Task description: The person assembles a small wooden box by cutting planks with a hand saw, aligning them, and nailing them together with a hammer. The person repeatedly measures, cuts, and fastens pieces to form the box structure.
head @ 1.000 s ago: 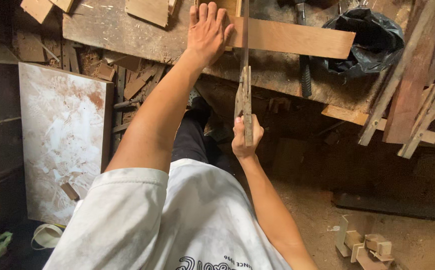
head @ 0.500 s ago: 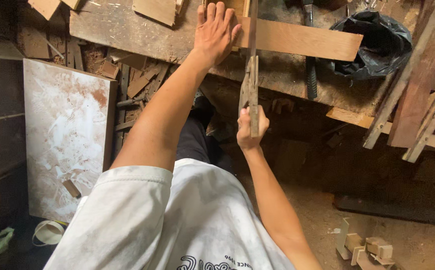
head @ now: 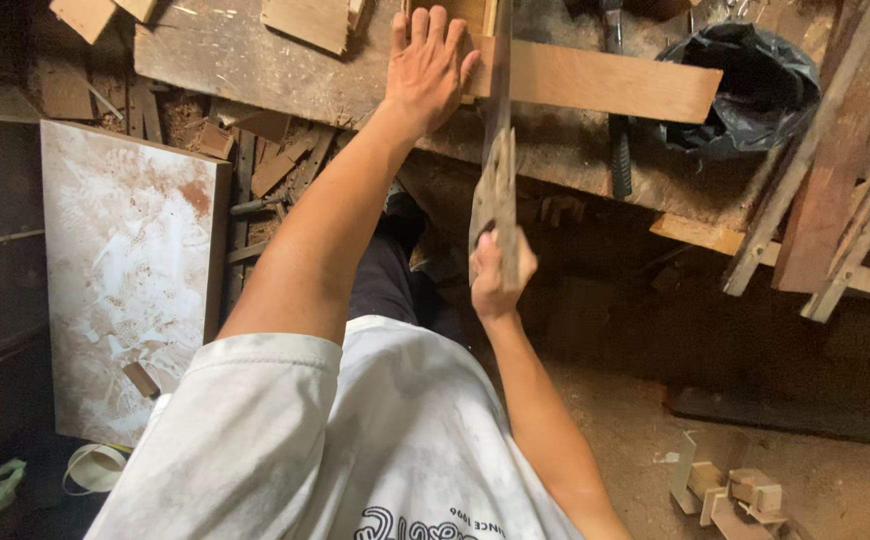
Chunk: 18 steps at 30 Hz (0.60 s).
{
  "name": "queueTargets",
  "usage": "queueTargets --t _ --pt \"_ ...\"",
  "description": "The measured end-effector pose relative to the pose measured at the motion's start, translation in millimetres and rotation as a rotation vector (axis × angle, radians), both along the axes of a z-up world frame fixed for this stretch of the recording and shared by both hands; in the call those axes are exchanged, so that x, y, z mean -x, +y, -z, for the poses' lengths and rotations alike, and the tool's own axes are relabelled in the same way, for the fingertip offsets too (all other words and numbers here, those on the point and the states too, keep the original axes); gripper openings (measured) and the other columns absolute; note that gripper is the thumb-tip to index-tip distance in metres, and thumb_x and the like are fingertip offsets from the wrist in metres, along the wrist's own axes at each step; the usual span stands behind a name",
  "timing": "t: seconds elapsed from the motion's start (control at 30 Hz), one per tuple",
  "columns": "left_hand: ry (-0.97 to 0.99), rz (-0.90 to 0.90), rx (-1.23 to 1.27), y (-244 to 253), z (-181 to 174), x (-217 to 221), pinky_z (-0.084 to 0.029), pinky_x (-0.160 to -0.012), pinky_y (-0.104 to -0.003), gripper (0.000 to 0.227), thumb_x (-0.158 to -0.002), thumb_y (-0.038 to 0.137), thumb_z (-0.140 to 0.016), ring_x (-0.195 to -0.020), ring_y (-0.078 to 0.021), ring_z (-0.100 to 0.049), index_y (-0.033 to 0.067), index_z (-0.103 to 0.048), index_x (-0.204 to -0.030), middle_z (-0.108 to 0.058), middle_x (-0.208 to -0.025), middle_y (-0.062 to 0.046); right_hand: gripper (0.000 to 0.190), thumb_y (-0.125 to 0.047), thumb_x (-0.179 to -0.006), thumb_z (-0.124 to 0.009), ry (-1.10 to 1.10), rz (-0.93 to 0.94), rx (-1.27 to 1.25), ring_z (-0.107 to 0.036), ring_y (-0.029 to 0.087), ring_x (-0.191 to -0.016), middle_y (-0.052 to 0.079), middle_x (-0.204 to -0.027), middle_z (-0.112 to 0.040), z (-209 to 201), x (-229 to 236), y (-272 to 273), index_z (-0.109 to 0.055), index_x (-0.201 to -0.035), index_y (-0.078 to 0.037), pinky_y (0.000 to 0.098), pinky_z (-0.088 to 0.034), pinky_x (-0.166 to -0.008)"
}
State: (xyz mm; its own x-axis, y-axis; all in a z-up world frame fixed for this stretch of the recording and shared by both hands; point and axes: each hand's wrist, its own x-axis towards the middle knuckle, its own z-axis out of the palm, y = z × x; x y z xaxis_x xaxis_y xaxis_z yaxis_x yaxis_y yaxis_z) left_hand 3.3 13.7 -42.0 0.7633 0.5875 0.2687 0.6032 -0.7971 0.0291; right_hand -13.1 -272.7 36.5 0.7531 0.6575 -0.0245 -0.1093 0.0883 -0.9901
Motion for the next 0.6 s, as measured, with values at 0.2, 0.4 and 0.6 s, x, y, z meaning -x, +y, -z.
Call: queueTargets --t 0.2,0.4,0.6 --pt "-0.001 0.017 0.039 -3.8 -0.4 0.5 -0.023 -0.110 -0.055 0.047 -0.114 0.043 -0.037 -0.123 -0.0360 -0.041 0.0041 -0.049 -0.136 -0.048 -0.127 -0.021 0.019 -0.007 -0.101 -0.059 0.116 -0.056 0.020 -0.041 0.005 -0.049 -0.003 -0.062 -0.046 -43.8 -17.8 6.9 -0.051 -0.084 -0.004 0.0236 -0.036 -0.045" --pt "-0.065 0.027 -0.001 -6.2 -1.0 5.6 -0.023 -0.109 -0.054 0.044 -0.112 0.043 -0.039 -0.123 -0.0349 -0.041 0.0061 -0.051 -0.133 -0.048 -0.128 -0.020 0.019 -0.008 -0.100 -0.060 0.180 -0.062 0.090 -0.040 0.004 -0.053 -0.004 -0.067 -0.045 -75.7 -5.0 -12.0 -0.050 -0.084 -0.005 0.0228 -0.036 -0.047" --pt "0.008 0.028 0.080 -3.5 -7.1 2.1 -0.023 -0.107 -0.054 0.044 -0.112 0.043 -0.038 -0.120 -0.0358 -0.041 0.0046 -0.052 -0.129 -0.048 -0.124 -0.021 0.019 -0.008 -0.099 -0.059 0.194 -0.070 0.078 -0.038 0.003 -0.050 -0.005 -0.062 -0.043 -76.5 -5.0 -13.9 -0.050 -0.082 -0.006 0.0229 -0.036 -0.045"
